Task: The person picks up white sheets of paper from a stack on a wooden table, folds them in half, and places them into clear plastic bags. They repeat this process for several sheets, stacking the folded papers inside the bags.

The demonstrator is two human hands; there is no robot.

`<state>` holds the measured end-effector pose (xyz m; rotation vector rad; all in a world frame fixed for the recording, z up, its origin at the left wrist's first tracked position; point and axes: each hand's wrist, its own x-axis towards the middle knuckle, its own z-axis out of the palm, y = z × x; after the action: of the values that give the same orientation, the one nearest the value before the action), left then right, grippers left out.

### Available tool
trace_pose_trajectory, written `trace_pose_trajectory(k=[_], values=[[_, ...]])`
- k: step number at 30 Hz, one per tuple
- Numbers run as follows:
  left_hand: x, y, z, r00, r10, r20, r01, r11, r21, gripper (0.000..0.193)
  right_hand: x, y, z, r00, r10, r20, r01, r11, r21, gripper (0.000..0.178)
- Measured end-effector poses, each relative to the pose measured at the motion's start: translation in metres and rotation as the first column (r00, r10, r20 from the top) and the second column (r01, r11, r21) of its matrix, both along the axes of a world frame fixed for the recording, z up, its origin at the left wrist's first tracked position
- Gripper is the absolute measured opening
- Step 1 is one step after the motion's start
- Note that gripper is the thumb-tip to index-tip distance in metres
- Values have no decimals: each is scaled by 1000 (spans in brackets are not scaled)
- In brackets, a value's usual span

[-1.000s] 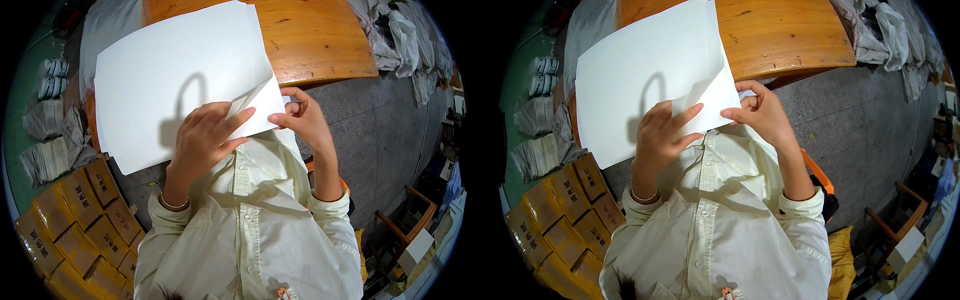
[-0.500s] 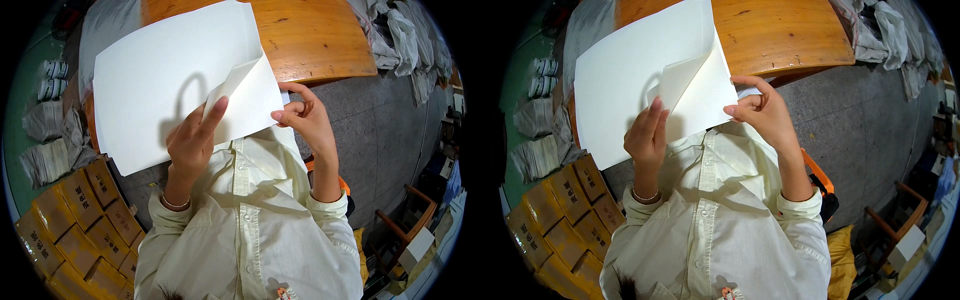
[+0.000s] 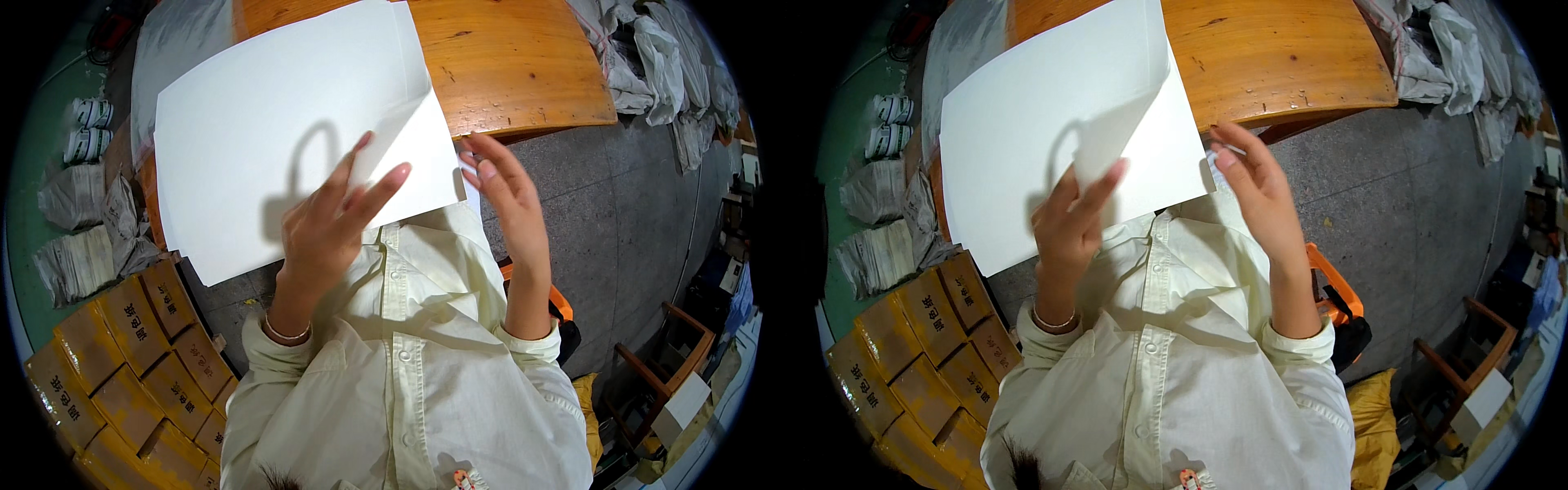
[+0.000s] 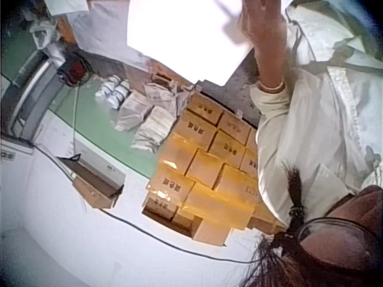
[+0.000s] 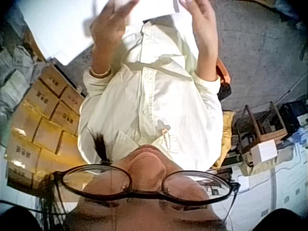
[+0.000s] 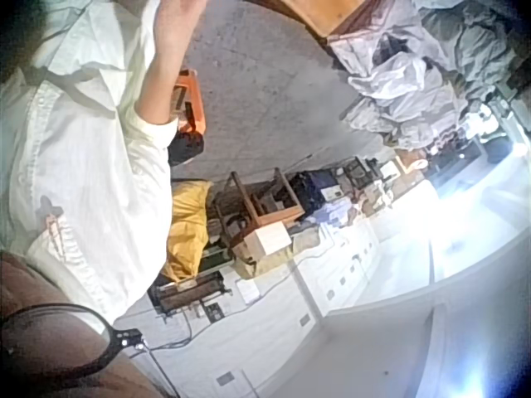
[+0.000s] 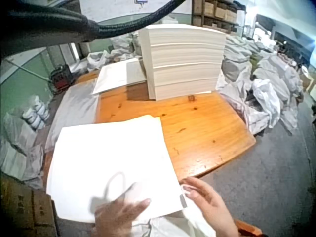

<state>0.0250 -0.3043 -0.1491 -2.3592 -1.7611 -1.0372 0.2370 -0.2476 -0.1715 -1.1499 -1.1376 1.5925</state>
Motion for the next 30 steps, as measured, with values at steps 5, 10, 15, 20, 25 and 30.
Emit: trace_pose_trajectory(k=[5,10,15,20,25,30], values=[[11,-4,2,989,-84,-122,62,982,-180,53,4,-4,-7,970,213,-116,-233,950,-208,51],[11,-4,-4,988,-88,-131,64,982,-179,65,7,6,-13,955,272,-119,-293,926,-236,55],[9,-4,-2,989,-107,-105,83,974,-209,64,1,8,-10,965,251,-73,-262,935,-241,54],[8,-3,3,987,-122,-102,95,967,-235,63,1,11,-16,965,260,-36,-261,941,-217,53],[7,-3,1,985,-132,-115,104,970,-221,63,-4,9,-16,972,233,15,-225,952,-206,52],[4,-2,7,989,-123,-81,100,964,-247,62,-10,8,-13,977,201,68,-185,965,-188,51]])
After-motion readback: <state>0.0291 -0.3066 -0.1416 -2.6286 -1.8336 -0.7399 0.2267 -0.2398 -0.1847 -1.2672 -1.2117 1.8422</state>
